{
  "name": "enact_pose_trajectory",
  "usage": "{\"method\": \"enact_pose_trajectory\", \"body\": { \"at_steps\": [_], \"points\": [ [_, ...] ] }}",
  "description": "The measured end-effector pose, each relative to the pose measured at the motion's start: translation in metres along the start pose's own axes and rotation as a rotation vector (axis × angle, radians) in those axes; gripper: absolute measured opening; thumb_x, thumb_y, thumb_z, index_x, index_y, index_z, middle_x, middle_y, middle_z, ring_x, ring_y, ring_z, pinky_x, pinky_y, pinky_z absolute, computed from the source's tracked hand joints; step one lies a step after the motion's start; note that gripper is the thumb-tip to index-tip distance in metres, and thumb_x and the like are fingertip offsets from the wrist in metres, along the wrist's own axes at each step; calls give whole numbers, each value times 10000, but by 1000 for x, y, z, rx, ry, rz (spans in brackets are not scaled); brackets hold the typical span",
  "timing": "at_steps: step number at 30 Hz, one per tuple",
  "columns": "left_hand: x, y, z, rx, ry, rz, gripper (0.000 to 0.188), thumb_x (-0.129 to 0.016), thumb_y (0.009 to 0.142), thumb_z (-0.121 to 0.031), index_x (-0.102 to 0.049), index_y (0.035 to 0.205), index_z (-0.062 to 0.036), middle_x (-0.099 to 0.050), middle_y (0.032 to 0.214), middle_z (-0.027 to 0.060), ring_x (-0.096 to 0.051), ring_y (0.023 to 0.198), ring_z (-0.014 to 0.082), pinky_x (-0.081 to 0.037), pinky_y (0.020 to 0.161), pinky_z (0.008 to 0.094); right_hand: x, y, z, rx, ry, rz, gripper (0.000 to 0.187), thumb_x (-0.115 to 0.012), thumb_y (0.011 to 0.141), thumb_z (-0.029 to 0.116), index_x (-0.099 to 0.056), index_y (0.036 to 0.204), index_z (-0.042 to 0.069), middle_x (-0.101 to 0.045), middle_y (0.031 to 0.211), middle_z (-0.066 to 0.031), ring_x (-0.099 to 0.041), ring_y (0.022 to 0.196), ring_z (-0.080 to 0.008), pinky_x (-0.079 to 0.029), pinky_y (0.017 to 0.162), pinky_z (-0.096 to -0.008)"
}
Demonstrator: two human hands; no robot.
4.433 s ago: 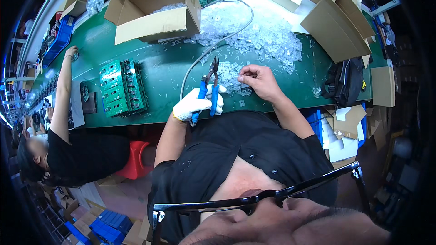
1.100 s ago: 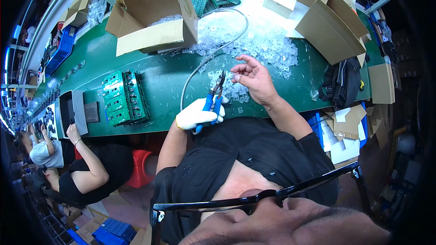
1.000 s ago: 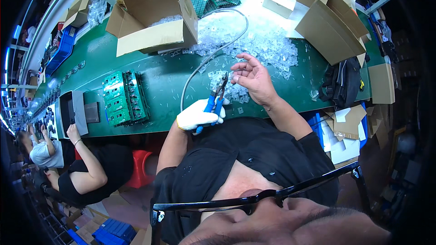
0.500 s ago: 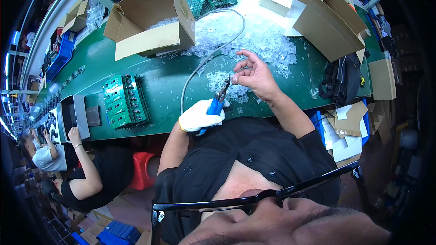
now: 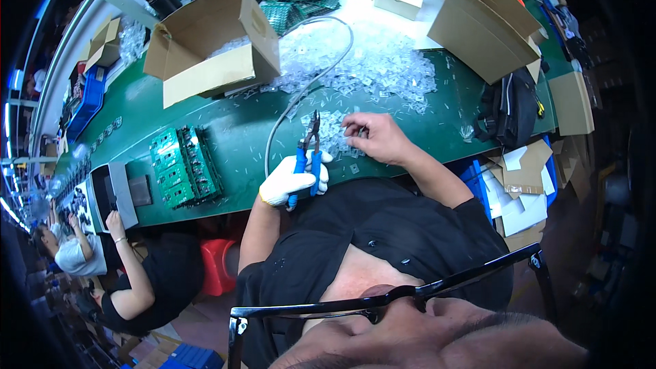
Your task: The person puts on a glove, picks up a pair of pliers, and trims small plastic pieces one by one using the pliers.
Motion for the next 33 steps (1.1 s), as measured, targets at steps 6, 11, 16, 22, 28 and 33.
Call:
{"method": "enact_pose_trajectory", "body": {
  "at_steps": [6, 11, 16, 22, 28, 33],
  "points": [
    [4, 2, 1, 31, 23, 10, 724, -838, 936, -228, -532, 1521, 68, -738, 1141, 108, -756, 1006, 213, -626, 919, 398, 35, 1, -9, -39, -169, -195, 341, -791, 890, 88, -740, 1224, 38, -795, 1046, -147, -772, 901, -255, -605, 819, -382],
    [5, 3, 4, 20, -1, 14, 721, -829, 939, -231, -530, 1520, 74, -738, 1147, 111, -754, 1011, 217, -623, 925, 404, 64, 13, -12, 175, -647, -465, 314, -787, 875, 71, -727, 1183, 52, -767, 1047, -149, -741, 908, -322, -590, 831, -422],
    [2, 1, 0, 15, 13, 20, 722, -825, 942, -234, -526, 1521, 75, -737, 1149, 112, -754, 1012, 219, -621, 920, 397, 56, 21, -21, 118, -618, -384, 317, -758, 886, 30, -726, 1200, 51, -730, 1002, -147, -723, 932, -329, -586, 839, -424],
    [-1, 3, -1, 44, -3, -16, 831, -892, 877, -287, -515, 1521, 78, -728, 1127, 115, -754, 983, 220, -612, 903, 389, 39, 29, -53, -72, 543, -188, 152, -725, 1017, 37, -739, 1162, -5, -697, 1025, -37, -692, 915, -130, -574, 808, -312],
    [-6, 2, -3, 44, 25, 2, 702, -824, 944, -236, -529, 1509, 59, -738, 1110, 96, -743, 977, 194, -606, 899, 367, 6, 30, -32, -111, 997, -39, 193, -746, 996, 17, -698, 1183, 25, -700, 1083, -40, -687, 954, -147, -572, 864, -321],
    [-6, 4, 0, 69, 38, -9, 786, -881, 889, -247, -523, 1515, 65, -731, 1120, 101, -736, 985, 203, -603, 916, 387, -7, 31, -20, -77, 1010, 39, 208, -762, 988, 30, -696, 1185, 35, -702, 1094, -37, -691, 974, -155, -567, 879, -319]
  ]
}}
Point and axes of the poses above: each hand's wrist, its own y-axis towards the middle knuckle, its own x-axis out of the back of the hand, z = x × y, the point moved 8 cm from there along y, towards the middle knuckle
